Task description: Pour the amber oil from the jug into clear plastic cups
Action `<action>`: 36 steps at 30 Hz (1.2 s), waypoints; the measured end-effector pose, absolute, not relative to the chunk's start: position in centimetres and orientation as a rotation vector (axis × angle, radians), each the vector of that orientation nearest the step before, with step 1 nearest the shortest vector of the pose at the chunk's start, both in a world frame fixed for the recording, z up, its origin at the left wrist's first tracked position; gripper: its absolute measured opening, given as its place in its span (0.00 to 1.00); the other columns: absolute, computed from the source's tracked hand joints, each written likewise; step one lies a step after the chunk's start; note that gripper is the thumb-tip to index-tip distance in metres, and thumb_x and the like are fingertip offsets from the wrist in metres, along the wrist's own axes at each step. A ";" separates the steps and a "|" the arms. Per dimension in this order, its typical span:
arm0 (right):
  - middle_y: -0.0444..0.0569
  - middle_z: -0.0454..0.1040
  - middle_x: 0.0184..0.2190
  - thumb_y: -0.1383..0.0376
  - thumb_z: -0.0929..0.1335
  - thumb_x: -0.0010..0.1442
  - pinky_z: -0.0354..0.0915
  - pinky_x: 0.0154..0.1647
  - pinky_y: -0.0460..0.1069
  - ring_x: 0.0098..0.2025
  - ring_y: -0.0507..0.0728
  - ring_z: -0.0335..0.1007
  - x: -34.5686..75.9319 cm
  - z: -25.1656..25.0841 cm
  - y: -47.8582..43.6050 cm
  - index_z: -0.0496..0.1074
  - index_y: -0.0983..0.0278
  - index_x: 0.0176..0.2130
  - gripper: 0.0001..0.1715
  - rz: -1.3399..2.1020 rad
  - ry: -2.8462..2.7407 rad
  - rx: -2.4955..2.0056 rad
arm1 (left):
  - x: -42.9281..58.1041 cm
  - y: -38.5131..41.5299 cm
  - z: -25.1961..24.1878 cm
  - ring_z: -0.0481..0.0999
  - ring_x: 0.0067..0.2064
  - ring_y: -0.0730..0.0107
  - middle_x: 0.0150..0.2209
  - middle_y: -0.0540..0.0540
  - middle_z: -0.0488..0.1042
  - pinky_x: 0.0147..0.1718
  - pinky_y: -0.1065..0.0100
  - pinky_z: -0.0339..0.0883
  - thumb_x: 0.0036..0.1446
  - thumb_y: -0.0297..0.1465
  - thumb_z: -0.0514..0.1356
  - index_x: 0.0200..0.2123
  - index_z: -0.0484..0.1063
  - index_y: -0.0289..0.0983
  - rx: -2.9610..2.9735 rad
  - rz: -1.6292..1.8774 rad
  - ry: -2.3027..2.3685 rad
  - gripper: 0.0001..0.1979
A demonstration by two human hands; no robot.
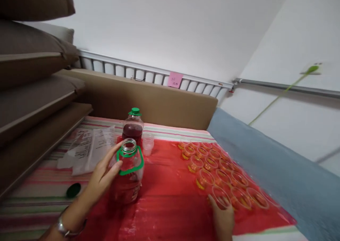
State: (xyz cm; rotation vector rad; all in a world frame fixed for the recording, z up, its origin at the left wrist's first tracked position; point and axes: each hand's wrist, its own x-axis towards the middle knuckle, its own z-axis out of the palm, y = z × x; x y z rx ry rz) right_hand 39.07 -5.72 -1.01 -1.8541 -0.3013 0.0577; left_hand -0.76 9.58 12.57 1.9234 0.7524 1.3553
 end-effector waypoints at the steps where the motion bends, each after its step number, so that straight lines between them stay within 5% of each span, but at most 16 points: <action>1: 0.53 0.74 0.35 0.48 0.77 0.27 0.66 0.51 0.68 0.48 0.76 0.72 38.5 -0.1 -5.9 0.65 0.62 0.39 0.42 0.089 -0.265 -1.874 | -0.8 9.5 12.6 0.60 0.65 0.62 0.64 0.43 0.64 0.64 0.58 0.50 0.64 0.38 0.53 0.62 0.59 0.42 1.919 1.351 0.754 0.24; 7: 0.61 0.70 0.53 0.50 0.76 0.33 0.66 0.55 0.66 0.56 0.74 0.67 33.5 7.4 -5.0 0.64 0.64 0.48 0.45 0.176 -0.475 -1.711 | -0.8 9.4 13.0 0.61 0.64 0.60 0.63 0.41 0.64 0.63 0.55 0.52 0.64 0.37 0.53 0.62 0.59 0.40 1.922 1.348 0.707 0.24; 17: 0.61 0.73 0.53 0.54 0.76 0.43 0.71 0.52 0.63 0.55 0.68 0.71 23.6 19.1 3.9 0.63 0.61 0.53 0.40 0.376 -1.208 -1.418 | -1.1 9.4 13.0 0.61 0.64 0.56 0.63 0.40 0.64 0.63 0.52 0.52 0.63 0.36 0.54 0.62 0.59 0.40 1.899 1.337 0.684 0.24; 23: 0.58 0.73 0.53 0.57 0.73 0.50 0.64 0.58 0.64 0.57 0.66 0.69 20.2 22.0 6.5 0.65 0.61 0.55 0.35 0.203 -1.602 -1.475 | -1.0 9.6 13.1 0.61 0.64 0.56 0.63 0.39 0.64 0.63 0.51 0.52 0.62 0.37 0.55 0.62 0.59 0.40 1.901 1.316 0.693 0.25; 36: 0.55 0.73 0.53 0.60 0.69 0.55 0.67 0.54 0.63 0.55 0.65 0.70 19.2 23.6 7.8 0.64 0.59 0.57 0.30 -0.262 -2.023 -1.470 | -1.0 9.8 12.9 0.61 0.64 0.55 0.63 0.39 0.64 0.63 0.51 0.53 0.62 0.37 0.56 0.62 0.60 0.41 1.891 1.330 0.687 0.25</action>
